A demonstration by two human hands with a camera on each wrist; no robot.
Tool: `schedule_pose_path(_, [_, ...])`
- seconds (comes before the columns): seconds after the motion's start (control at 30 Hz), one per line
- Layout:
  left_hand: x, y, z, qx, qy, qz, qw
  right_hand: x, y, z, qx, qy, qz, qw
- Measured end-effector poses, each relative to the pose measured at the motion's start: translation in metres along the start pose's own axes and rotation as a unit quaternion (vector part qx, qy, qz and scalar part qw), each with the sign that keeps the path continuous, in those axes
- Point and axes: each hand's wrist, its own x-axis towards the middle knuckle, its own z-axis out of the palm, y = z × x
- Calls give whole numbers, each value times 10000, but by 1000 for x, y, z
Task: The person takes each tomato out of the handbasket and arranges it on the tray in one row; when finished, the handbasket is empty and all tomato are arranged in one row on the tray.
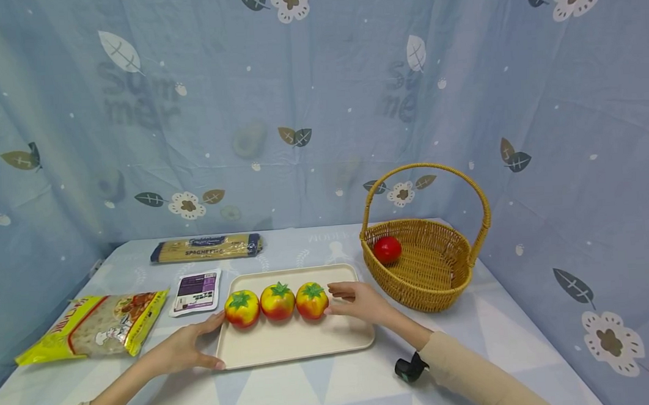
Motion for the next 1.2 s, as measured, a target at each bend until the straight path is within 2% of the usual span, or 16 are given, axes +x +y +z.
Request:
schedule_pose_path(0.23, [0,-1,0,22,22,6,10000,-7,-4,-10,-371,215,-363,9984])
schedule_pose_path(0.37, [0,-2,1,0,5,-1,10000,-11,-11,-16,-904,292,-654,9933])
schedule_pose_path(0.57, [1,-2,1,-7,11,1,10000,-16,-24,-31,-2183,425,-1109,9686])
schedule_pose_path(0.7, [0,-2,1,-3,6,-38,10000,-19,-33,-44,-2593,385,-1233,9571])
schedule_pose_path(0.93, [0,-1,0,14,7,-36,10000,-21,-39,-67,-2822,630,-1187,9499])
schedule_pose_path(1.2, [1,-3,1,-18,-1,-61,10000,-18,-32,-93,-2888,964,-1137,9457])
